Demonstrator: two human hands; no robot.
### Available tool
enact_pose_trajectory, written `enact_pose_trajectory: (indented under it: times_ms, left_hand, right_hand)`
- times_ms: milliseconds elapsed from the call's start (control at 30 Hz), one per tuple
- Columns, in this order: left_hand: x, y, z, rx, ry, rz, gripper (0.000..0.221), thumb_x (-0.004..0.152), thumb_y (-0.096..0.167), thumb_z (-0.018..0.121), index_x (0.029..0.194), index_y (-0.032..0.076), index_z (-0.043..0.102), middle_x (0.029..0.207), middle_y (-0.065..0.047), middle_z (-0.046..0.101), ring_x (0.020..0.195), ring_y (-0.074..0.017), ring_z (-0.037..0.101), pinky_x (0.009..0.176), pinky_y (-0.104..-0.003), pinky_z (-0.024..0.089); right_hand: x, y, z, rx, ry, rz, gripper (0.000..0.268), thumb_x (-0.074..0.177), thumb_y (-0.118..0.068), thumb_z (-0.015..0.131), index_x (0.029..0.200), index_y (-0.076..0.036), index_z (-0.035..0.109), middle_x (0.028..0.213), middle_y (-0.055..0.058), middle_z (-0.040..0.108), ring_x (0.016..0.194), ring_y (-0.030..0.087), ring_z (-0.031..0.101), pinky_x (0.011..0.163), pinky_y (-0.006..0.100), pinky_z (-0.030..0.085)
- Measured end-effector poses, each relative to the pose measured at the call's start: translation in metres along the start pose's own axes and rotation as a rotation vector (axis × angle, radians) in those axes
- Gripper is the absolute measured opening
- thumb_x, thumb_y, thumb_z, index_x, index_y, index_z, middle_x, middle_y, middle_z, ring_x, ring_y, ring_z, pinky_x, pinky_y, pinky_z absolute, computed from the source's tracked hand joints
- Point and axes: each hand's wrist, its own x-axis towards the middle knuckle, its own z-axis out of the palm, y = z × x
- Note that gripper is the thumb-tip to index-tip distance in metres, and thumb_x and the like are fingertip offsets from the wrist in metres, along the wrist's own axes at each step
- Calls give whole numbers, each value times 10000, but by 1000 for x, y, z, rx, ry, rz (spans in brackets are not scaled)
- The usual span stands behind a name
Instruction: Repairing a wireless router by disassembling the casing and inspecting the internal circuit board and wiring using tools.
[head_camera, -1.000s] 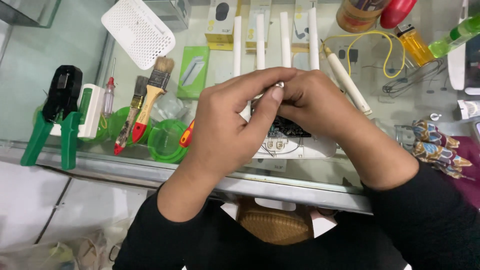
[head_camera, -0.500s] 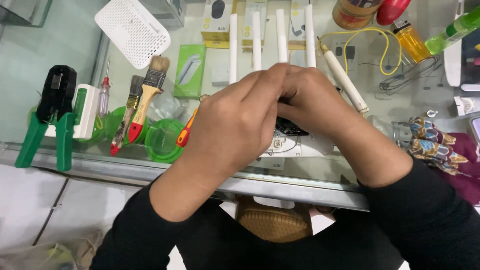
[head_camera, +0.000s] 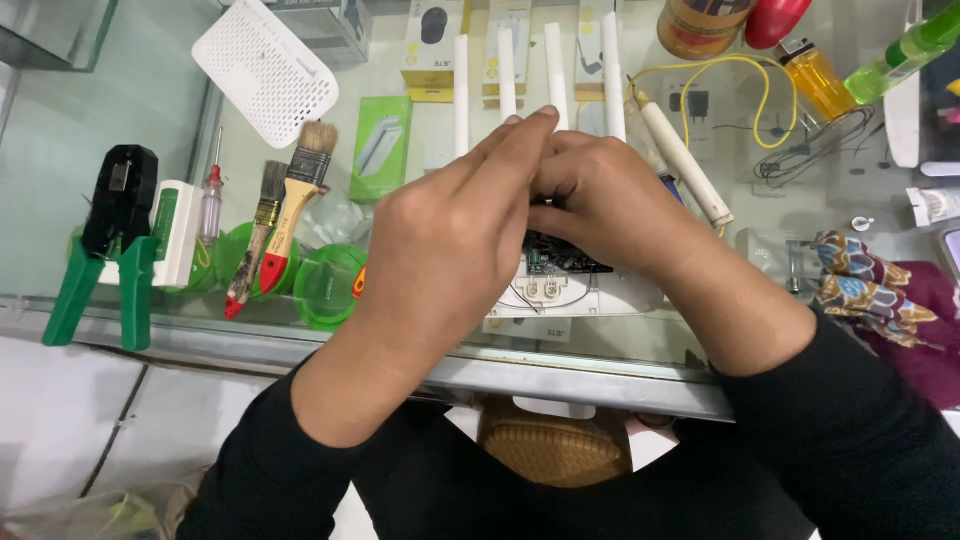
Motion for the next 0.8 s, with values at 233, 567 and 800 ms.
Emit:
enact_pose_trajectory:
  times_ms: [233,567,800]
  left_hand:
    - [3,0,-4,-170,-143,-15,558,965,78,550,1511,167,475,1200,-21,765,981,-267,726,722,-468,549]
    - [9,28,-6,-748,-17,-522,306,984,345,608,1139,161,420,1017,1,824,688,-82,663,716,-235,498]
    - [5,25,-3,-1002,148,-500,108,974,95,686,1030,10,647,1072,-140,756,1056,-211,759,968,-291,650]
  right_hand:
    - [-1,-7,-3,10,-37,92,66,843,-77,672,898,-65,640,872,105,707,840,286,667,697,397,475]
    - [-8,2,-14,250,-113,33,332,970,-161,649,1299,-118,663,1019,45,719,1029,214,659,894,343,496]
    - [-9,5,-7,249,-31,59,107,976,-160,686,915,-76,713,880,13,747,873,99,678,730,287,511]
